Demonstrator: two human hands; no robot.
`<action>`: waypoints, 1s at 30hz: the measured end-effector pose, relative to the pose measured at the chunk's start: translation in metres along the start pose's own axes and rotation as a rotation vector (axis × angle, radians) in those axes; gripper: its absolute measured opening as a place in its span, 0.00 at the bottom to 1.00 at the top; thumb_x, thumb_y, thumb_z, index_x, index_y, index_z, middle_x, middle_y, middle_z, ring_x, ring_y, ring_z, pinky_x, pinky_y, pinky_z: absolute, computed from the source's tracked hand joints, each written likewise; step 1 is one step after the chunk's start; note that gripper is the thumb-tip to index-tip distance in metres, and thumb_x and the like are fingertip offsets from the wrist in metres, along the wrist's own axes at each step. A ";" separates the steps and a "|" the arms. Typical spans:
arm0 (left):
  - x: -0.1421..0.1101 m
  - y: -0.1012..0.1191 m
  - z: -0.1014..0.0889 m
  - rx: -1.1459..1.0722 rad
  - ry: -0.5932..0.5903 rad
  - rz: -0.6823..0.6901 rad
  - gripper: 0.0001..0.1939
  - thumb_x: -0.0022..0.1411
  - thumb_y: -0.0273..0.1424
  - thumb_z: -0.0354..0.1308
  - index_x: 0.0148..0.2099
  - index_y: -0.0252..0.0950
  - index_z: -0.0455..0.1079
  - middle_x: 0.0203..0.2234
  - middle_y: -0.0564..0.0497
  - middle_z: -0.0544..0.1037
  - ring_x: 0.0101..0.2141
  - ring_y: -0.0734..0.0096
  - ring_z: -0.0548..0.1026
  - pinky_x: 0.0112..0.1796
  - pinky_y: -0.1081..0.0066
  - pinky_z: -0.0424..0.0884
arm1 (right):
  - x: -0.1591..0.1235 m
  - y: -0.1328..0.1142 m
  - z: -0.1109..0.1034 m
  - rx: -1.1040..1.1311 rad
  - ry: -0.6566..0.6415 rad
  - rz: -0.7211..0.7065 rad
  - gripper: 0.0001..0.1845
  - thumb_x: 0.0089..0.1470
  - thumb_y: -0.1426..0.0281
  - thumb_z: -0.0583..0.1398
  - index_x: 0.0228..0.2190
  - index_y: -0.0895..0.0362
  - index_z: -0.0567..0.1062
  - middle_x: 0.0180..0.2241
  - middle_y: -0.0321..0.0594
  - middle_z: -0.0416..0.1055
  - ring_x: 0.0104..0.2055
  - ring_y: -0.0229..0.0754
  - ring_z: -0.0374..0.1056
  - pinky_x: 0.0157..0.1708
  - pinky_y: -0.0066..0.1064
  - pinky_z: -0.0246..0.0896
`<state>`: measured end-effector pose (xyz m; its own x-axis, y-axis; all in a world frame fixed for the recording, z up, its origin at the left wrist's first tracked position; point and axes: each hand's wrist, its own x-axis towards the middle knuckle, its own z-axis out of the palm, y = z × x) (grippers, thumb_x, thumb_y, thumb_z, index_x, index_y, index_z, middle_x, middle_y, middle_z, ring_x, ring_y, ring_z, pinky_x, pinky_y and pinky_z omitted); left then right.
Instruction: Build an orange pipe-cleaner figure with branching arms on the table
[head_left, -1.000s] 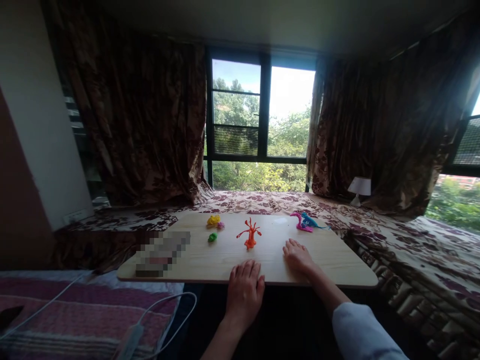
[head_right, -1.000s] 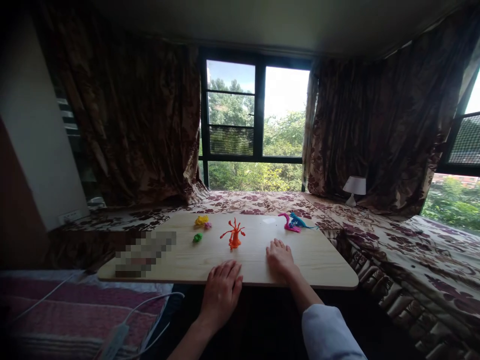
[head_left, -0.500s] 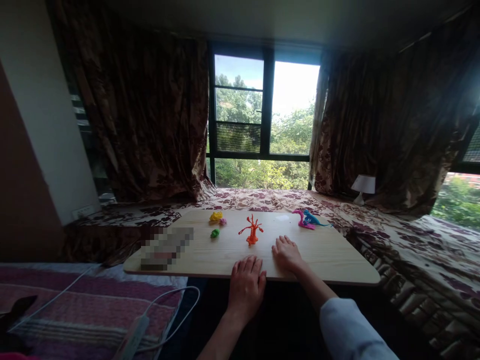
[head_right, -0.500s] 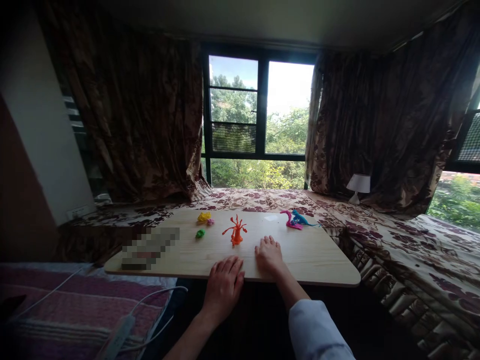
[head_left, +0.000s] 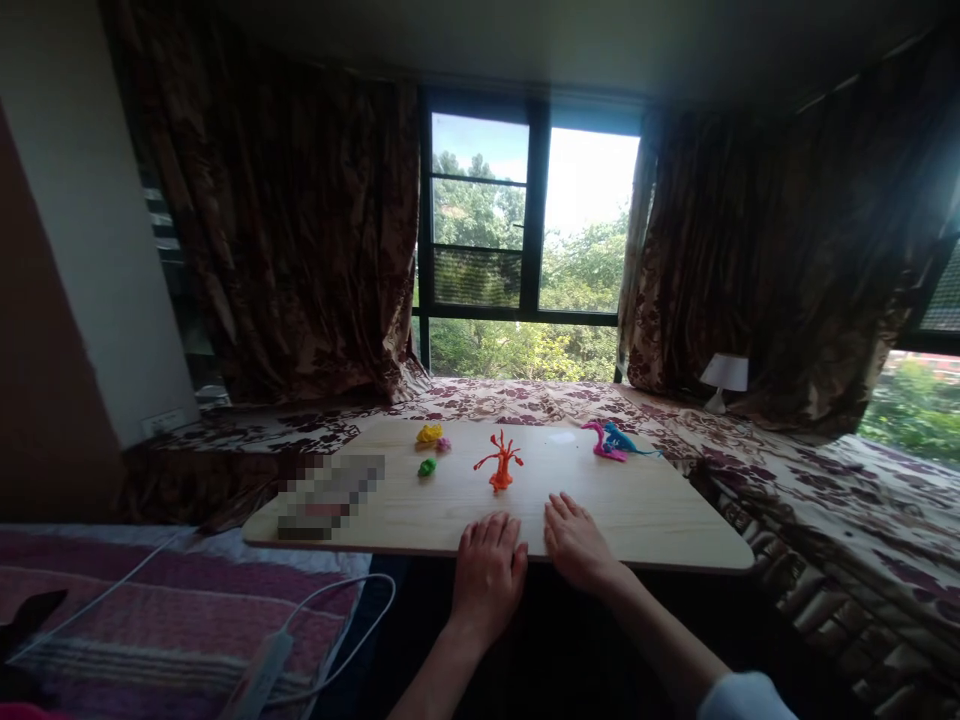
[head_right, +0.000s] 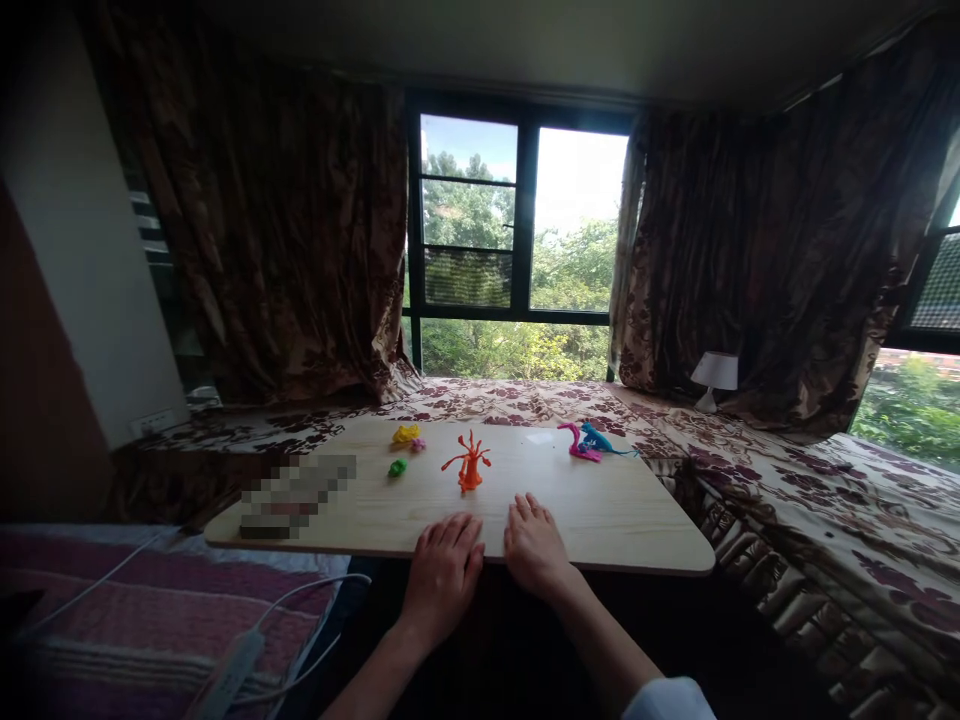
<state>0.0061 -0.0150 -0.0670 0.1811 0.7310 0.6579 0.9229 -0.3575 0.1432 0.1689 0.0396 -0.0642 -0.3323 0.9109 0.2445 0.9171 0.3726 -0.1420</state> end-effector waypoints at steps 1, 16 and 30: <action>0.000 -0.001 0.000 0.003 -0.003 0.008 0.17 0.62 0.33 0.41 0.51 0.42 0.63 0.48 0.49 0.67 0.50 0.63 0.61 0.51 0.58 0.53 | 0.012 -0.002 -0.001 0.003 -0.015 0.032 0.27 0.57 0.64 0.42 0.55 0.62 0.57 0.59 0.45 0.47 0.61 0.46 0.37 0.57 0.40 0.34; 0.001 0.000 0.002 0.006 0.020 0.007 0.17 0.61 0.33 0.43 0.51 0.41 0.64 0.48 0.48 0.67 0.50 0.62 0.62 0.51 0.57 0.53 | -0.004 0.011 -0.002 0.030 -0.052 -0.031 0.27 0.59 0.59 0.39 0.56 0.56 0.54 0.60 0.42 0.46 0.61 0.44 0.38 0.57 0.43 0.34; 0.002 -0.002 0.001 0.004 0.007 0.029 0.17 0.62 0.32 0.43 0.51 0.42 0.63 0.48 0.49 0.68 0.50 0.63 0.62 0.51 0.57 0.53 | 0.006 0.003 -0.005 0.010 0.010 -0.046 0.26 0.59 0.60 0.38 0.55 0.56 0.57 0.59 0.44 0.49 0.61 0.43 0.38 0.57 0.41 0.34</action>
<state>0.0056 -0.0118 -0.0667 0.2051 0.7161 0.6672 0.9186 -0.3761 0.1212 0.1710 0.0451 -0.0581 -0.3716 0.8912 0.2603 0.8988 0.4156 -0.1396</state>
